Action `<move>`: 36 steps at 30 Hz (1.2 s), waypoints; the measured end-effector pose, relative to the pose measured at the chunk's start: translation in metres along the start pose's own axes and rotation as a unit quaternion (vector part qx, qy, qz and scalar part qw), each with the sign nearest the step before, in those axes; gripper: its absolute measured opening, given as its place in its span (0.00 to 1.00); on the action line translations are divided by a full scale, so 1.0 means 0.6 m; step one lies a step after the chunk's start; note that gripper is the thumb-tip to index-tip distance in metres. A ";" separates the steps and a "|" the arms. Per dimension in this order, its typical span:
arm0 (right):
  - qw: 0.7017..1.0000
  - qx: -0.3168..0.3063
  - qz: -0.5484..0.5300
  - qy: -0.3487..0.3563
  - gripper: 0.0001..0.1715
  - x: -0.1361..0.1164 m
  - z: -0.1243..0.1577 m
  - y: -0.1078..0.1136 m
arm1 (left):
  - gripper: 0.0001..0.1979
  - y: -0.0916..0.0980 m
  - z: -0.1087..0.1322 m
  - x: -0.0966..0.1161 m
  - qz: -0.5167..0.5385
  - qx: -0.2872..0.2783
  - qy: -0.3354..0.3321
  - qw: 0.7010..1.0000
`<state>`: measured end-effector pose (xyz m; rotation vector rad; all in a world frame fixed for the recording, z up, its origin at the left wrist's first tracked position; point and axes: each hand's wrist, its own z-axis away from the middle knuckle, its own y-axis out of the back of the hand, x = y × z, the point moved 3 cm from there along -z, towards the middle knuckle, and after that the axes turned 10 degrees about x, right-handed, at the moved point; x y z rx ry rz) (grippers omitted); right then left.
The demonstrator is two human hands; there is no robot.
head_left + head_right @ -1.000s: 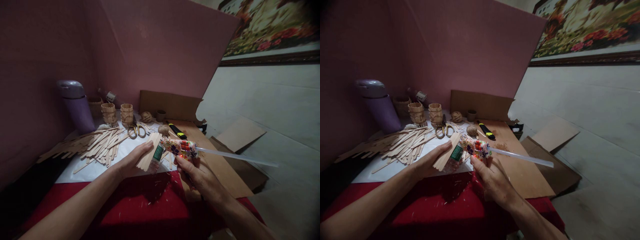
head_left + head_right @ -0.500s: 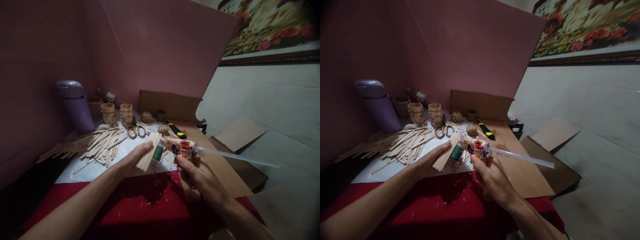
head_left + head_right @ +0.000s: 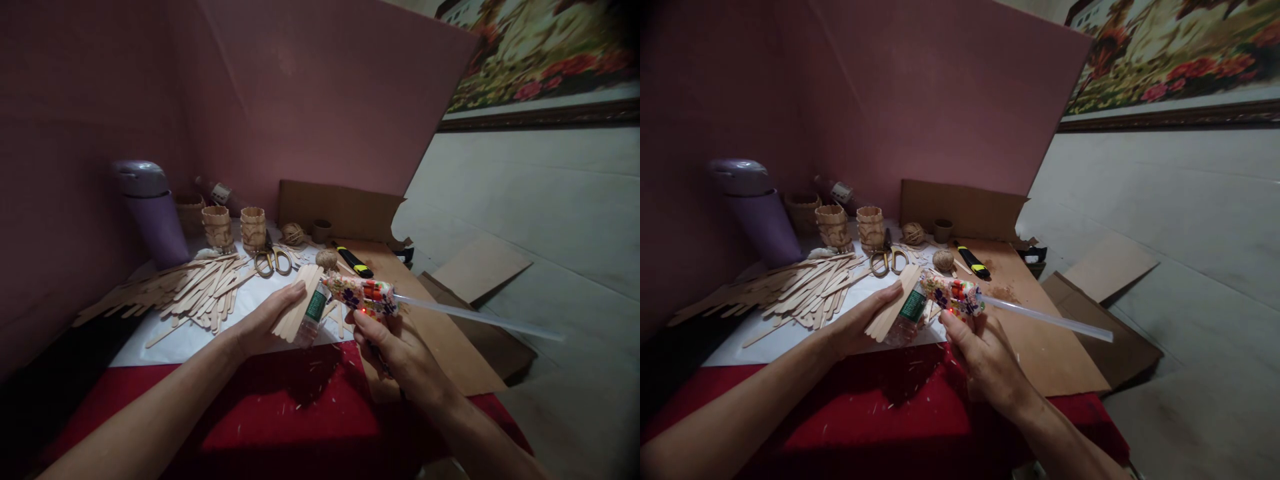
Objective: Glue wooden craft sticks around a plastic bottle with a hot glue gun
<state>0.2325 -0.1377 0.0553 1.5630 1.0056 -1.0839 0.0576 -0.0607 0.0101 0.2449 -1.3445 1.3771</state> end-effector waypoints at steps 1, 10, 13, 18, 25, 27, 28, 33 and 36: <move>1.000 0.002 -0.003 0.001 0.21 0.001 0.000 0.000 | 0.25 0.000 0.000 0.000 0.003 -0.002 0.001 1.000; 1.000 0.004 0.003 -0.005 0.21 -0.003 0.003 -0.001 | 0.26 0.003 -0.003 -0.002 0.010 0.001 0.016 1.000; 1.000 0.011 0.003 -0.029 0.22 0.001 0.005 0.000 | 0.25 0.004 -0.004 -0.001 0.004 0.002 0.007 1.000; 1.000 0.002 -0.003 -0.019 0.22 0.006 0.004 0.000 | 0.25 0.003 -0.002 -0.001 0.001 0.013 0.008 1.000; 1.000 0.005 0.008 0.004 0.20 0.001 0.003 0.000 | 0.26 0.002 0.000 0.000 -0.004 0.010 0.007 1.000; 1.000 0.002 0.013 0.005 0.21 -0.002 0.002 0.000 | 0.26 0.002 -0.001 0.000 -0.009 0.008 0.004 1.000; 1.000 0.003 0.016 0.005 0.21 -0.003 0.003 0.000 | 0.26 0.003 -0.002 0.000 -0.011 0.008 0.004 1.000; 1.000 -0.009 0.011 0.008 0.21 -0.007 0.006 -0.002 | 0.25 0.008 -0.007 -0.002 -0.004 0.015 0.014 1.000; 1.000 -0.015 0.008 -0.010 0.22 -0.005 0.008 -0.004 | 0.24 0.012 -0.009 -0.004 -0.002 0.021 0.019 1.000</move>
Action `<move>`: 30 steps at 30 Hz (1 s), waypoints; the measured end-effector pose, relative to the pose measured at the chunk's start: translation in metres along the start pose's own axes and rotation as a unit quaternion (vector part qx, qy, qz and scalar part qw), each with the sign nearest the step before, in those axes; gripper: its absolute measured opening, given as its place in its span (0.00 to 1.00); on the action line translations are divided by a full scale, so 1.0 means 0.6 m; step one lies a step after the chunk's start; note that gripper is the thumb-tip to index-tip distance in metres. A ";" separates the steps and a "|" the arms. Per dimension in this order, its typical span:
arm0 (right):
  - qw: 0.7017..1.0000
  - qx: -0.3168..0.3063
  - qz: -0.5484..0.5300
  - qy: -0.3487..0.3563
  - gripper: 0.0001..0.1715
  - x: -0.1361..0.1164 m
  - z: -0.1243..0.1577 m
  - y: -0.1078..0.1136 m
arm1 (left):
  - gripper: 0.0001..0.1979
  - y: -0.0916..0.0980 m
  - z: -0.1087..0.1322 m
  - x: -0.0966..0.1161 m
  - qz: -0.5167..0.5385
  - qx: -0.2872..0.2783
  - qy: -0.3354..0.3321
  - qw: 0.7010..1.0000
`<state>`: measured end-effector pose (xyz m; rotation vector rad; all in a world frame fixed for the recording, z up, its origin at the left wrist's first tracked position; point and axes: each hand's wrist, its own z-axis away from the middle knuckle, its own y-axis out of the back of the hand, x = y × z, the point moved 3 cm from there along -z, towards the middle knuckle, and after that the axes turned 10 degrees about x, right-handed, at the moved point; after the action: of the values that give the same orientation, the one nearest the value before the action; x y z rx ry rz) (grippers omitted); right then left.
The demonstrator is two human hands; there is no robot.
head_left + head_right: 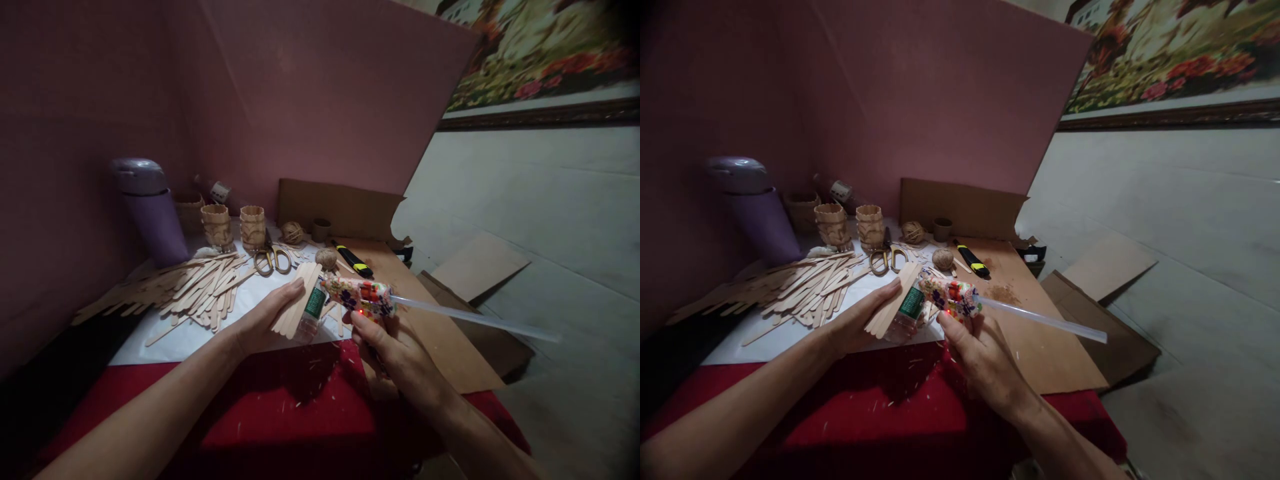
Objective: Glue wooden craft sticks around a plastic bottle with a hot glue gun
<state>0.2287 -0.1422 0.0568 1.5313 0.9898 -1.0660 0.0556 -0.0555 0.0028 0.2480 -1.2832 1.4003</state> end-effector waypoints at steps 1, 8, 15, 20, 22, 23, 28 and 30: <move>1.000 0.006 0.000 -0.005 0.23 0.001 0.000 0.000 | 0.24 0.001 0.000 0.000 0.000 0.003 -0.001 1.000; 0.999 0.001 -0.028 -0.029 0.24 0.012 0.000 -0.001 | 0.24 -0.003 0.002 0.002 0.012 -0.013 0.001 1.000; 0.994 -0.039 -0.095 -0.030 0.30 0.028 -0.002 -0.003 | 0.26 -0.002 0.001 -0.001 0.010 -0.024 -0.003 1.000; 0.982 -0.012 -0.190 0.010 0.25 0.019 -0.007 0.008 | 0.22 -0.002 -0.003 0.000 0.032 0.001 0.015 0.999; 0.977 0.033 -0.210 0.029 0.24 0.015 -0.014 0.023 | 0.21 -0.001 -0.004 0.004 0.051 0.023 0.020 0.998; 0.975 0.062 -0.212 0.035 0.24 0.015 -0.020 0.033 | 0.21 0.000 -0.004 0.006 0.060 0.035 0.021 0.997; 0.979 0.192 -0.054 0.044 0.22 0.055 -0.054 0.112 | 0.22 0.010 -0.004 0.022 0.082 0.044 0.001 0.996; 0.975 0.177 0.107 0.079 0.23 0.080 -0.068 0.139 | 0.21 0.016 -0.005 0.030 0.095 0.054 -0.020 0.994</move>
<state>0.3272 -0.1135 0.0380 1.9907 0.7425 -1.0160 0.0434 -0.0405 0.0101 0.2328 -1.2908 1.6378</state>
